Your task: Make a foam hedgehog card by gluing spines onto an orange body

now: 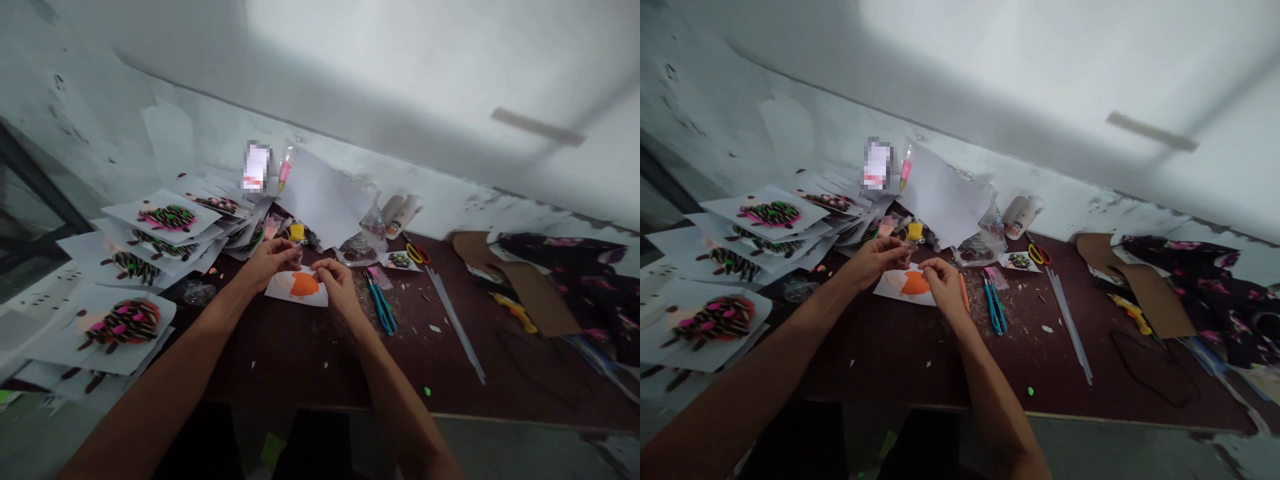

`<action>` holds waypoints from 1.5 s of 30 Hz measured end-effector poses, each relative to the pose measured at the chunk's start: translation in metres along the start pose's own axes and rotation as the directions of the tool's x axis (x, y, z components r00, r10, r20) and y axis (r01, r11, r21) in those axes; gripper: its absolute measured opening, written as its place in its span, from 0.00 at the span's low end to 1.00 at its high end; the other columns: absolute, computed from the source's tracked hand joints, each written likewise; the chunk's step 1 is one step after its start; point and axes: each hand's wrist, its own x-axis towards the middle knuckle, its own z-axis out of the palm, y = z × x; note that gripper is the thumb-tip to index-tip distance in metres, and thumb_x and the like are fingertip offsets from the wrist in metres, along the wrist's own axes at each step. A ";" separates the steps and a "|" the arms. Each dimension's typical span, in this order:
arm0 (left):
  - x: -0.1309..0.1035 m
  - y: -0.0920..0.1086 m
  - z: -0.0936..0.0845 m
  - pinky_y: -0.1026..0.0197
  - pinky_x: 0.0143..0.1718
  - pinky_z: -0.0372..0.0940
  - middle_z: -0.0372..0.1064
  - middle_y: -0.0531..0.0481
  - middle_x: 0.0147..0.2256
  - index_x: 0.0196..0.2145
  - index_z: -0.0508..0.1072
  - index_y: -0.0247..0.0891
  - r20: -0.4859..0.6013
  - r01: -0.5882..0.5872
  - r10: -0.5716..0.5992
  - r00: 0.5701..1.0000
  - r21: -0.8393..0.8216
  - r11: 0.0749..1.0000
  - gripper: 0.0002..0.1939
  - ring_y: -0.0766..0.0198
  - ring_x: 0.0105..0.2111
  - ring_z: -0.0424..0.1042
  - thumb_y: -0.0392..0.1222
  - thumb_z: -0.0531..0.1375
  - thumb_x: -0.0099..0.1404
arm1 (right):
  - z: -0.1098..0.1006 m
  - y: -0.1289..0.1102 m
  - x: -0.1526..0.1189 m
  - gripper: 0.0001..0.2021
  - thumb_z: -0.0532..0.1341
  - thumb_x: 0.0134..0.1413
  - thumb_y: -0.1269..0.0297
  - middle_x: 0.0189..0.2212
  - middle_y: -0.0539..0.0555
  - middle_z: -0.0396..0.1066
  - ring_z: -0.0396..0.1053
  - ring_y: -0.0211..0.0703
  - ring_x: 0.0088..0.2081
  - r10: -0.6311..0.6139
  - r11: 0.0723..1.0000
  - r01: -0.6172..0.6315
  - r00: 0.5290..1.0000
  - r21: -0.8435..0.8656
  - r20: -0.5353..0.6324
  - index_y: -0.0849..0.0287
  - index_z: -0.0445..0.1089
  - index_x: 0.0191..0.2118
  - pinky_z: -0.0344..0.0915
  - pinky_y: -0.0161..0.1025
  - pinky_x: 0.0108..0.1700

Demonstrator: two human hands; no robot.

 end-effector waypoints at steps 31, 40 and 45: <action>0.002 0.001 -0.026 0.62 0.29 0.72 0.72 0.51 0.27 0.31 0.70 0.33 -0.161 0.006 -0.017 0.987 -0.070 0.998 0.12 0.68 0.24 0.72 0.41 0.68 0.56 | 0.015 0.013 -0.002 0.08 0.64 0.50 0.60 0.24 0.48 0.68 0.61 0.35 0.25 -0.076 0.973 0.111 0.982 -0.202 0.173 0.58 0.70 0.29 0.58 0.33 0.29; 0.011 -0.005 -0.030 0.66 0.27 0.66 0.74 0.51 0.30 0.43 0.75 0.35 -0.285 -0.024 0.114 0.952 0.301 0.953 0.14 0.69 0.23 0.69 0.34 0.56 0.60 | 0.023 0.011 0.009 0.07 0.59 0.54 0.66 0.29 0.51 0.73 0.66 0.37 0.29 -0.108 0.924 0.188 0.963 -0.333 0.246 0.59 0.74 0.32 0.61 0.34 0.34; 0.016 -0.010 -0.040 0.60 0.39 0.68 0.77 0.47 0.32 0.36 0.79 0.33 -0.238 -0.053 0.273 0.932 0.656 0.753 0.16 0.60 0.34 0.74 0.32 0.52 0.59 | 0.027 0.014 0.022 0.07 0.61 0.48 0.71 0.28 0.49 0.74 0.66 0.36 0.27 -0.060 0.897 0.159 0.968 -0.412 0.244 0.58 0.75 0.33 0.61 0.33 0.32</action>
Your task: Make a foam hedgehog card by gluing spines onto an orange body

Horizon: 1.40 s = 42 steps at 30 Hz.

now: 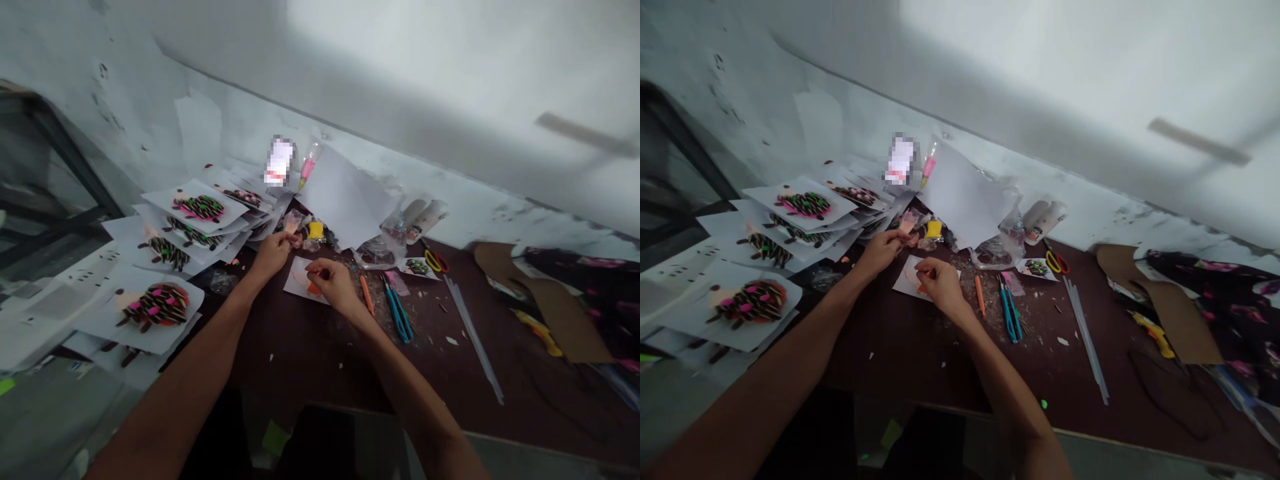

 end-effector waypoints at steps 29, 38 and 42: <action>0.001 -0.019 -0.016 0.55 0.51 0.65 0.75 0.41 0.44 0.41 0.81 0.40 0.358 -0.278 0.142 0.923 0.365 0.889 0.20 0.49 0.47 0.72 0.31 0.62 0.49 | 0.025 -0.004 0.021 0.07 0.62 0.58 0.69 0.36 0.56 0.72 0.67 0.43 0.38 -0.091 0.854 0.110 0.994 -0.508 0.063 0.58 0.80 0.36 0.60 0.37 0.41; 0.002 -0.021 -0.018 0.54 0.49 0.65 0.72 0.42 0.41 0.39 0.80 0.40 0.401 -0.291 0.145 0.904 0.332 0.897 0.19 0.50 0.45 0.71 0.32 0.63 0.48 | 0.027 -0.010 0.018 0.09 0.61 0.60 0.69 0.38 0.58 0.72 0.68 0.47 0.41 -0.083 0.801 0.133 0.990 -0.584 0.111 0.56 0.80 0.40 0.59 0.39 0.43; 0.001 -0.021 -0.017 0.54 0.48 0.66 0.72 0.42 0.40 0.39 0.80 0.40 0.385 -0.274 0.134 0.913 0.337 0.901 0.19 0.50 0.44 0.71 0.31 0.63 0.47 | 0.027 -0.011 0.017 0.08 0.61 0.59 0.69 0.39 0.58 0.72 0.67 0.49 0.43 -0.093 0.783 0.136 0.990 -0.607 0.103 0.56 0.80 0.40 0.60 0.41 0.44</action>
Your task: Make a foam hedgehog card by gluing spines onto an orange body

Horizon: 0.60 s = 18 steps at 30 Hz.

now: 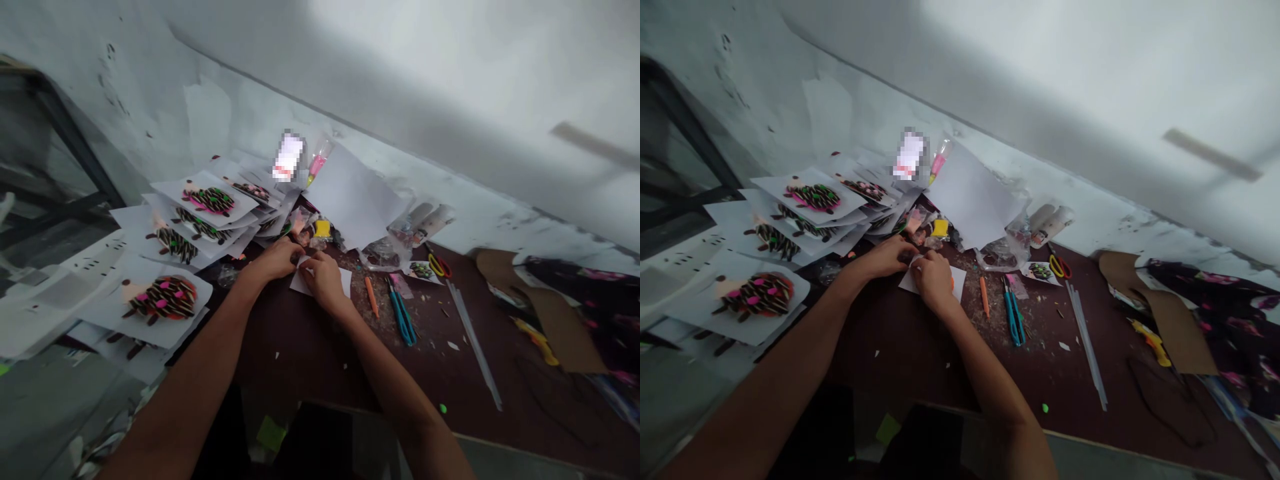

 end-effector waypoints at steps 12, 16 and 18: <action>0.000 -0.001 0.000 0.54 0.49 0.65 0.71 0.43 0.40 0.37 0.80 0.40 -0.001 0.017 -0.017 1.000 -0.040 0.999 0.19 0.50 0.44 0.70 0.31 0.63 0.45 | -0.006 -0.001 -0.006 0.13 0.57 0.61 0.71 0.40 0.58 0.72 0.67 0.47 0.42 -0.027 1.000 0.027 0.998 0.003 0.049 0.56 0.79 0.43 0.60 0.40 0.44; 0.000 -0.001 -0.001 0.55 0.48 0.66 0.71 0.44 0.40 0.37 0.80 0.40 0.005 0.006 -0.006 1.000 -0.041 0.999 0.18 0.51 0.44 0.71 0.32 0.64 0.46 | -0.009 0.000 -0.011 0.17 0.55 0.62 0.72 0.40 0.59 0.71 0.66 0.47 0.42 -0.006 1.000 0.007 1.000 -0.010 0.031 0.54 0.78 0.49 0.60 0.41 0.45; 0.000 -0.001 -0.001 0.55 0.49 0.65 0.71 0.44 0.40 0.38 0.80 0.40 0.011 -0.004 0.004 1.000 -0.033 0.999 0.18 0.51 0.44 0.71 0.32 0.64 0.46 | -0.009 -0.001 -0.013 0.18 0.54 0.63 0.72 0.41 0.59 0.70 0.65 0.48 0.42 -0.004 0.999 0.007 0.998 -0.049 0.056 0.52 0.78 0.49 0.59 0.42 0.44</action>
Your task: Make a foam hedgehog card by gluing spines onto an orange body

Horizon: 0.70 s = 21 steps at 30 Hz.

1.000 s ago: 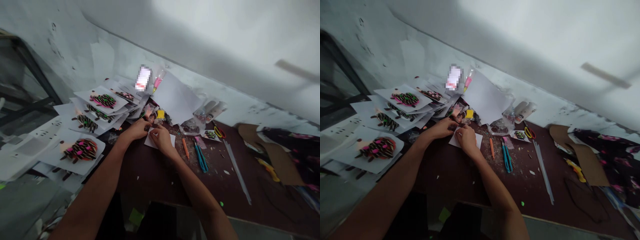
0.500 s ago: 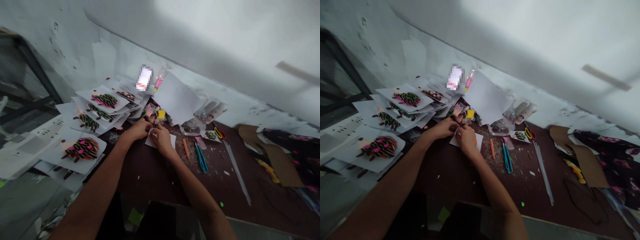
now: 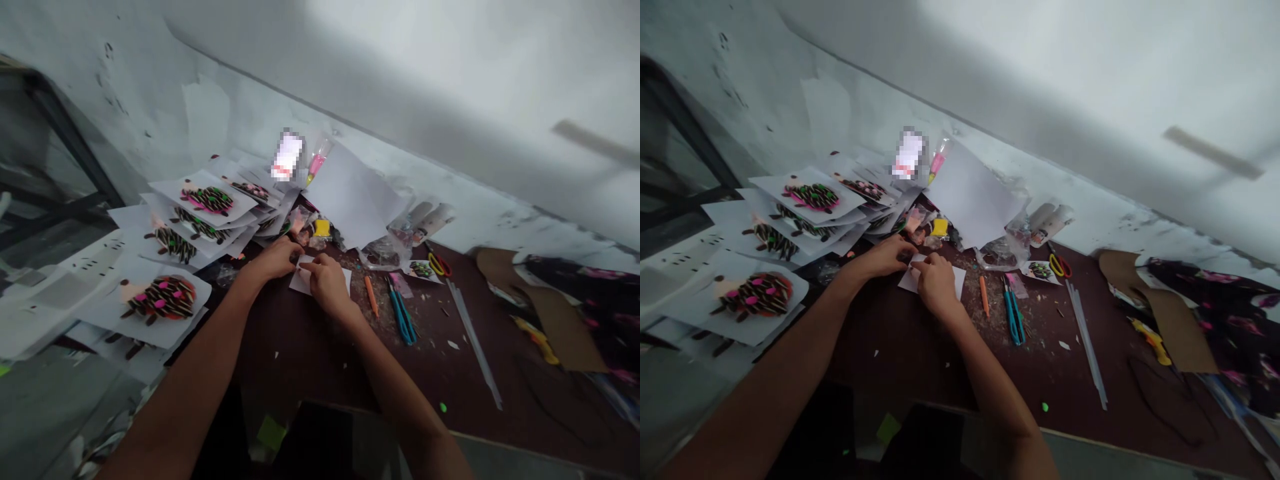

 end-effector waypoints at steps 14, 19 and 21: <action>0.000 -0.001 0.000 0.54 0.50 0.65 0.71 0.42 0.42 0.41 0.80 0.40 0.020 -0.002 0.001 1.000 0.062 0.998 0.20 0.50 0.46 0.71 0.33 0.64 0.48 | 0.002 0.003 -0.010 0.20 0.52 0.64 0.72 0.44 0.59 0.69 0.62 0.50 0.43 -0.038 0.993 0.038 0.999 -0.110 0.001 0.48 0.75 0.53 0.55 0.43 0.43; -0.001 0.000 0.000 0.54 0.49 0.65 0.72 0.43 0.41 0.40 0.81 0.41 -0.001 0.002 -0.002 1.000 0.041 0.999 0.20 0.49 0.45 0.71 0.32 0.65 0.47 | 0.003 -0.001 -0.011 0.20 0.53 0.63 0.73 0.44 0.60 0.68 0.61 0.50 0.43 -0.060 0.991 0.063 0.998 -0.122 0.027 0.49 0.75 0.53 0.55 0.44 0.44; -0.001 0.001 0.000 0.54 0.50 0.65 0.72 0.42 0.42 0.40 0.81 0.41 0.003 0.006 -0.006 1.000 0.056 0.998 0.20 0.49 0.46 0.71 0.32 0.65 0.47 | 0.005 -0.001 -0.011 0.20 0.53 0.63 0.73 0.44 0.60 0.68 0.62 0.50 0.43 -0.035 0.993 0.039 0.999 -0.113 0.038 0.49 0.76 0.53 0.56 0.44 0.44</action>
